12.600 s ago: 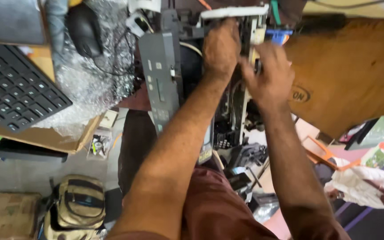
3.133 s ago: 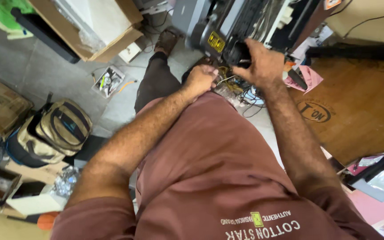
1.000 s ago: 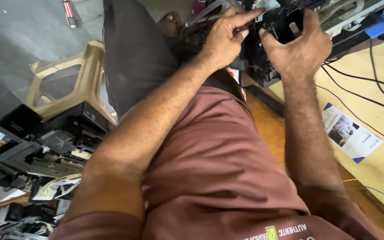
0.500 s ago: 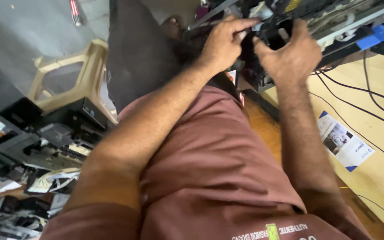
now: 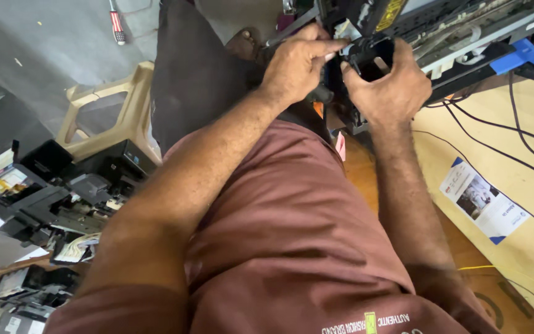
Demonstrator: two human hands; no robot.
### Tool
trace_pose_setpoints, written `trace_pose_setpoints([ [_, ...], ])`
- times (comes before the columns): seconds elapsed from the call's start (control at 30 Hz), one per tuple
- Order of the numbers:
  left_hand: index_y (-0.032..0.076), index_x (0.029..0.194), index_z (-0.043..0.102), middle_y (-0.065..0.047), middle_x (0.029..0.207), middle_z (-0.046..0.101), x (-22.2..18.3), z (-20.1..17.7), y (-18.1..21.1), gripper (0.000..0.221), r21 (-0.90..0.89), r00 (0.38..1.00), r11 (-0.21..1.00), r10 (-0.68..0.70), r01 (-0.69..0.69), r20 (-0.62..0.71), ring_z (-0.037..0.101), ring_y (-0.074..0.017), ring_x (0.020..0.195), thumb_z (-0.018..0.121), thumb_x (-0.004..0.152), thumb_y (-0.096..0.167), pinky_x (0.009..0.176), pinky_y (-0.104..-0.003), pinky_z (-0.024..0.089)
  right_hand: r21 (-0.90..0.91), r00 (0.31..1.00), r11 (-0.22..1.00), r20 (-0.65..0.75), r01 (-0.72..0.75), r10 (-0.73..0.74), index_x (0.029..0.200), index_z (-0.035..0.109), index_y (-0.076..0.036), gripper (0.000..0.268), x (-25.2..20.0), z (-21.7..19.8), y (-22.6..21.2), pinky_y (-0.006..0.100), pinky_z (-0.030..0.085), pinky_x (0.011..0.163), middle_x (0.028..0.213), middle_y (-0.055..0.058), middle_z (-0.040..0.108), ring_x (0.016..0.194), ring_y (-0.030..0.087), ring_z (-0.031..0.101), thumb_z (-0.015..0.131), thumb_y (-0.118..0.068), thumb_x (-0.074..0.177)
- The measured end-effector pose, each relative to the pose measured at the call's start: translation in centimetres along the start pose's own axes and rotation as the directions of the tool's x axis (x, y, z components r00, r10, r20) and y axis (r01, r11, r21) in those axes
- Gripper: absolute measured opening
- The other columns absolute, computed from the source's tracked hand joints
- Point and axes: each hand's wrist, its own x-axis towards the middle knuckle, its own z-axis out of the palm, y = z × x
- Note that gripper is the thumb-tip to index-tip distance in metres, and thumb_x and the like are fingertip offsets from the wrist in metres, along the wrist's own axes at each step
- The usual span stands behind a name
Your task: The person disassembles and adjusts internal components of a printer using a tool and by hand.
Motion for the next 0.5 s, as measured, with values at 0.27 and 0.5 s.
trace_pose_setpoints([
  [0.27, 0.019, 0.118, 0.079, -0.007, 0.099, 0.070, 0.0, 0.3, -0.6, 0.031, -0.016, 0.997, 0.996, -0.083, 0.083, -0.006, 0.071, -0.0236, 0.092, 0.075, 0.090, 0.006, 0.083, -0.035, 0.056, 0.024, 1.000, 1.000, -0.014, 0.003, -0.003, 0.109, 0.070, -0.005, 0.058, -0.2, 0.3, 0.4, 0.040, 0.061, 0.073, 0.092, 0.011, 0.079, 0.083, 0.029, 0.078, 0.100, -0.041, 0.075],
  [0.5, 0.017, 0.112, 0.082, -0.006, 0.091, 0.069, 0.5, 0.8, -1.0, 0.023, -0.154, 0.980, 0.970, -0.197, 0.191, -0.025, 0.067, -0.0166, 0.085, 0.083, 0.091, 0.024, 0.077, -0.031, 0.056, 0.063, 0.997, 0.995, -0.031, 0.076, -0.075, 0.118, 0.067, 0.000, 0.061, -0.3, 0.2, 0.6, 0.037, 0.063, 0.076, 0.097, 0.012, 0.078, 0.088, 0.025, 0.080, 0.096, -0.033, 0.075],
])
